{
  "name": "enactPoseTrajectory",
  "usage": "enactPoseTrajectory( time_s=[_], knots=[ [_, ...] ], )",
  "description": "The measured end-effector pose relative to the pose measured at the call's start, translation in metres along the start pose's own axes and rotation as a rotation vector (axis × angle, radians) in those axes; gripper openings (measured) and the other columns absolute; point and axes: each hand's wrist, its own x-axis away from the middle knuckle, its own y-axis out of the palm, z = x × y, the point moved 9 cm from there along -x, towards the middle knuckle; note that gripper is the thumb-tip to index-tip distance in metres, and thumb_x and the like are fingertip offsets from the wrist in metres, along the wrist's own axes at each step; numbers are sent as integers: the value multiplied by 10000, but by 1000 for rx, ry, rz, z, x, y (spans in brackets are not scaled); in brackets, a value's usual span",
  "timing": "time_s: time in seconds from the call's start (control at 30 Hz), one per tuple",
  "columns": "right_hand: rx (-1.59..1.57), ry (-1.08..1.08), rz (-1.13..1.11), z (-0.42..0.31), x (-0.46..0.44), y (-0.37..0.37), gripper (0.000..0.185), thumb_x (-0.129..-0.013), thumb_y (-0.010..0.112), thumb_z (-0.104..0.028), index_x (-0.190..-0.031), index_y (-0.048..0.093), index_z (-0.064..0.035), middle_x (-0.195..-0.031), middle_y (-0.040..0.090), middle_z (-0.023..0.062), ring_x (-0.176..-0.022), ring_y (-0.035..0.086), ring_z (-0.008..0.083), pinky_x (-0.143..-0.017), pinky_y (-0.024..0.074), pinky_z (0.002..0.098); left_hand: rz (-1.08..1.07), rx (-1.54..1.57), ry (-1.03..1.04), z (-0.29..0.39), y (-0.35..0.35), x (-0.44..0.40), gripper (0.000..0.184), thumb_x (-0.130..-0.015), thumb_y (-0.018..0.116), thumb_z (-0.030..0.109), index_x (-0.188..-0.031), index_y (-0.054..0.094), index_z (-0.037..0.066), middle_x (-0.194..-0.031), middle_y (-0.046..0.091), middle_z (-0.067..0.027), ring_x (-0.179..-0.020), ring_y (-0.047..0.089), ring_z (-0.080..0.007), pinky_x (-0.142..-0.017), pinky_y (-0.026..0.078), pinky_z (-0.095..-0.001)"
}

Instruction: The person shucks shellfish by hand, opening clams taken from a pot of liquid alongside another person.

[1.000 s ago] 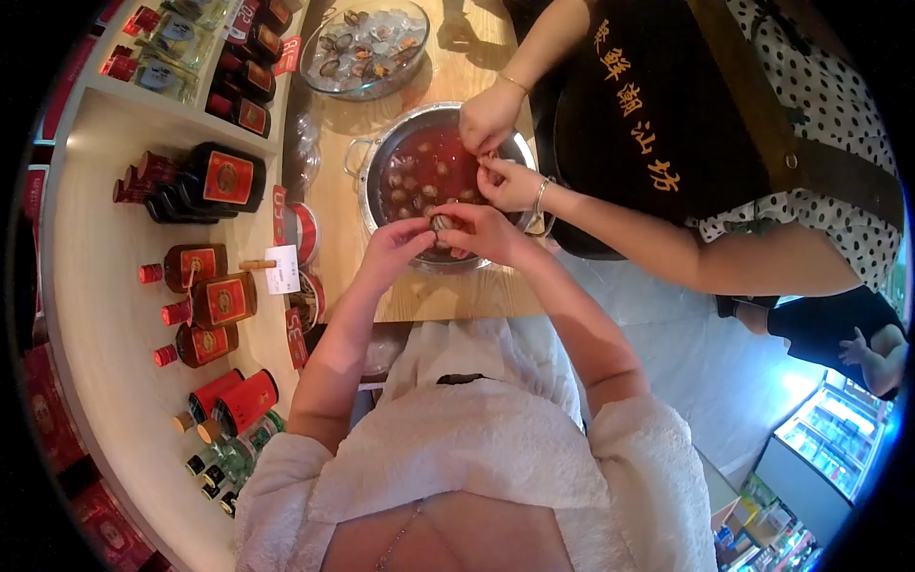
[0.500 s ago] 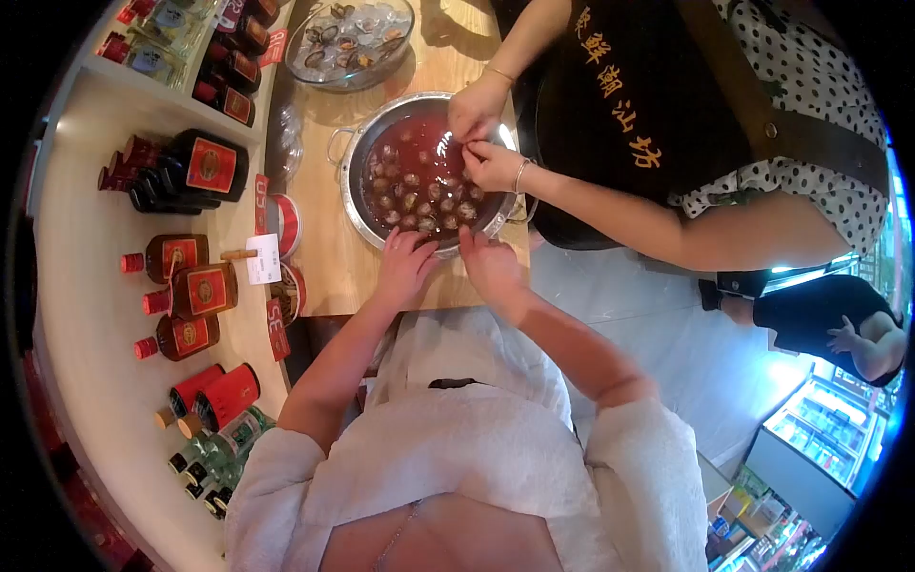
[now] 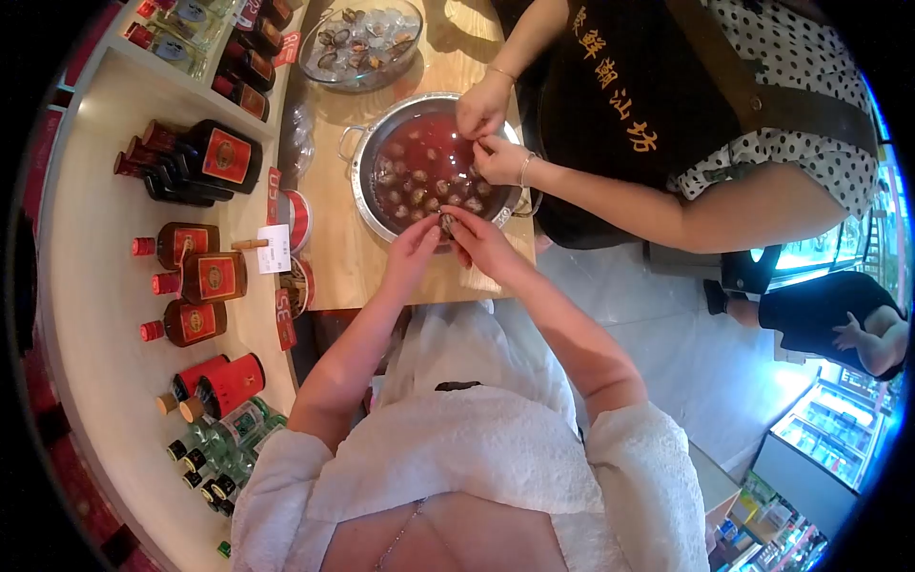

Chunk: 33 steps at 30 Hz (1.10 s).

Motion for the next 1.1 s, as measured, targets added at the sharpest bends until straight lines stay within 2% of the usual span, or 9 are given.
enactPoseTrajectory(
  time_s=[0.03, 0.17, 0.27, 0.43, 0.67, 0.73, 0.97, 1.03, 1.1],
  knots=[
    [-139, 59, -41, 5, 1, 7, 326, -936, 375, -130, -1249, 414, -50, -712, 528, 20, -550, 484, 75, -515, 404, 181, -21, 159, -20, 5, 3, 2, 265, -871, 531, 102, -1116, 547, 1, -1004, 585, -85, -880, 575, -142, -769, 473, -255],
    [-105, 40, 5, 2, 5, 11, 342, -929, 395, -124, -1262, 407, -49, -752, 550, 31, -573, 504, 83, -527, 412, 189, -59, 127, -7, 11, -2, 5, 284, -853, 547, 75, -1120, 533, -20, -1004, 586, -89, -887, 577, -144, -773, 474, -266],
    [48, -73, 99, -8, 3, 7, 344, -916, 439, -143, -1246, 436, -46, -809, 571, 38, -606, 535, 90, -536, 436, 214, -20, -36, 31, 28, -11, 8, 297, -847, 555, 62, -1133, 527, -9, -991, 592, -63, -877, 565, -116, -784, 463, -255],
    [-64, 3, -71, -5, -1, 12, 327, -857, 552, -123, -1141, 510, 32, -901, 612, 78, -738, 597, 115, -645, 493, 249, -76, -222, 60, 34, -17, 8, 285, -808, 616, 82, -1075, 568, -5, -939, 606, -46, -838, 568, -106, -765, 463, -253],
    [-104, 24, -106, -4, -6, 14, 379, -815, 596, -100, -1126, 488, 87, -863, 618, 101, -727, 600, 125, -637, 491, 248, -101, -261, 50, 39, -20, 8, 299, -775, 632, 76, -1055, 575, -13, -916, 628, -90, -862, 601, -161, -758, 479, -280],
    [-68, 56, -99, -7, -5, 14, 374, -801, 606, -90, -1112, 494, 87, -831, 622, 98, -723, 601, 125, -634, 488, 248, -127, -238, 17, 38, -19, 8, 295, -793, 620, 66, -1076, 572, 0, -914, 614, -48, -845, 571, -114, -769, 460, -254],
    [93, 47, -101, -7, -8, 14, 375, -787, 615, -88, -1096, 499, 89, -797, 627, 106, -715, 605, 128, -637, 479, 248, -238, -134, -80, 24, -16, 1, 310, -775, 618, 19, -1071, 525, 12, -933, 585, -49, -848, 557, -110, -757, 454, -242],
    [78, 28, -134, -6, -10, 15, 375, -784, 617, -92, -1091, 505, 92, -797, 631, 107, -711, 605, 124, -640, 475, 250, -241, -157, -36, 27, -16, -1, 283, -748, 657, 65, -997, 531, 16, -851, 602, -57, -743, 566, -97, -659, 465, -233],
    [114, 22, -144, -10, -8, 14, 365, -785, 616, -95, -1082, 513, 90, -795, 632, 104, -708, 604, 121, -640, 474, 250, -261, -146, -55, 27, -14, -2, 273, -744, 644, 50, -985, 521, 19, -855, 595, -57, -745, 563, -99, -660, 462, -233]
  ],
)
